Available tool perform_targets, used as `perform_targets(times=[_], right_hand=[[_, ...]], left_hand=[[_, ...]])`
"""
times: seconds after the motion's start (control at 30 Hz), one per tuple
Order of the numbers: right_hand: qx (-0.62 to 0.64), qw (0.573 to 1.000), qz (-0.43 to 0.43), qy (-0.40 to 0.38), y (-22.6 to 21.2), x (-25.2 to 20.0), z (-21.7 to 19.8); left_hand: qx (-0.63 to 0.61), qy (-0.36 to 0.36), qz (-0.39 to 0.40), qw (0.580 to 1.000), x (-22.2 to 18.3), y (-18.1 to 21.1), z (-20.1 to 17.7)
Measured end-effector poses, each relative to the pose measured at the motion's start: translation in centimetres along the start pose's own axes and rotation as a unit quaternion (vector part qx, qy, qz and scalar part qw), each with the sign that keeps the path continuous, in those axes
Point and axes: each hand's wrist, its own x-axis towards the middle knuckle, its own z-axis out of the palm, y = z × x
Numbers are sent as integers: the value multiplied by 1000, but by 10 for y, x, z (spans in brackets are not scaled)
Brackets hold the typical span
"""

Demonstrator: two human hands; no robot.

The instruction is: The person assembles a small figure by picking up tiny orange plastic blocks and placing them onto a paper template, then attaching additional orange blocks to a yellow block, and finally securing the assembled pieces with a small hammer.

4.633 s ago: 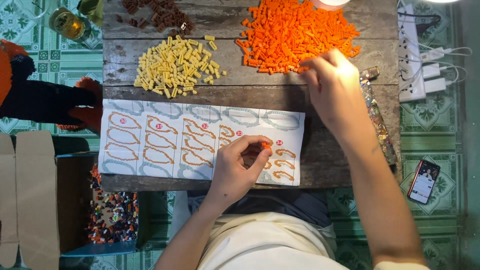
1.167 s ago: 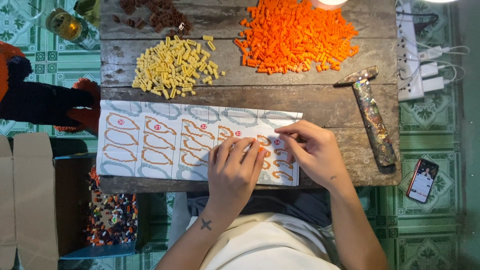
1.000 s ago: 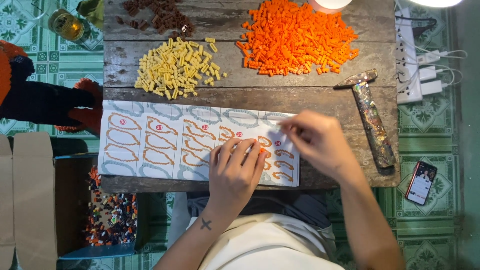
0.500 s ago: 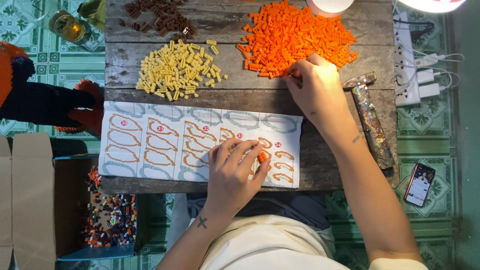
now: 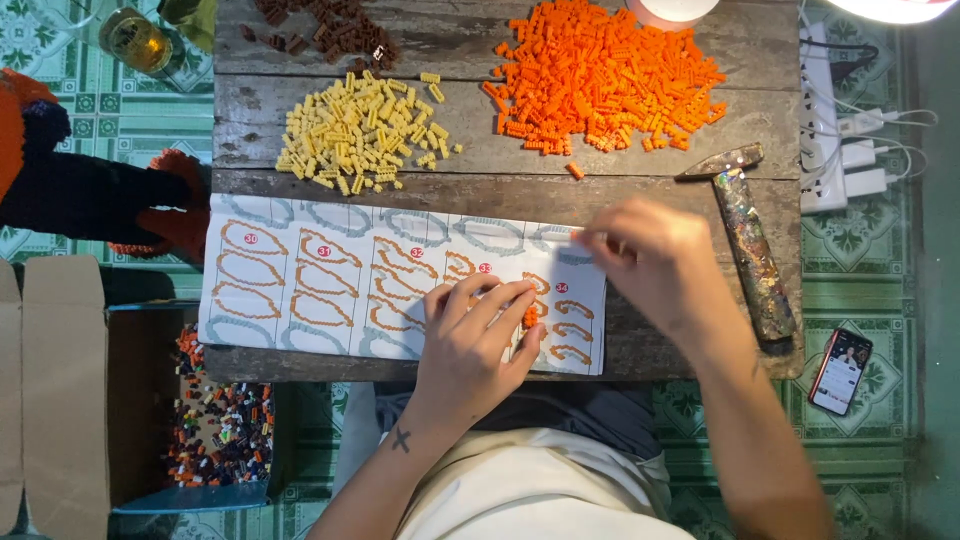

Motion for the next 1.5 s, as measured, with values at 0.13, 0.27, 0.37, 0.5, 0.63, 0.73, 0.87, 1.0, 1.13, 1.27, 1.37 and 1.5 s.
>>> perform_targets(times=[0.13, 0.27, 0.37, 0.5, 0.63, 0.73, 0.87, 1.0, 1.13, 1.27, 1.37, 1.5], right_hand=[[-36, 999, 2, 9, -1, -34, 12], [-33, 999, 10, 33, -3, -43, 19], [-32, 999, 12, 36, -8, -45, 27], [3, 1000, 4, 31, -12, -39, 21], [26, 999, -1, 25, -12, -36, 18], [34, 999, 3, 17, -15, -38, 15], [21, 1000, 10, 17, -18, -37, 15], [11, 1000, -4, 15, -16, -37, 15], [17, 1000, -6, 11, -11, -40, 17], [10, 1000, -2, 11, -8, -42, 18], [12, 1000, -2, 6, -10, -44, 16], [8, 1000, -14, -7, -13, -44, 11]], left_hand=[[-13, -12, 14, 1000, 0, -1, -2], [-16, -14, 13, 1000, 1, 0, -4], [-17, -14, 9, 1000, 2, 0, -4], [-25, -15, 6, 1000, 3, 0, -4], [-24, -16, 4, 1000, 6, 1, -5], [-49, -28, -16, 998, 5, 2, -8], [-58, -30, -19, 998, 2, 0, -8], [-66, -33, -15, 997, 2, -2, -9], [-67, -33, -14, 997, 0, -3, -6], [-66, -38, -12, 997, 0, -3, -6], [-58, -38, -9, 998, -3, -5, -4], [-32, -26, -5, 999, -7, 4, -8]])
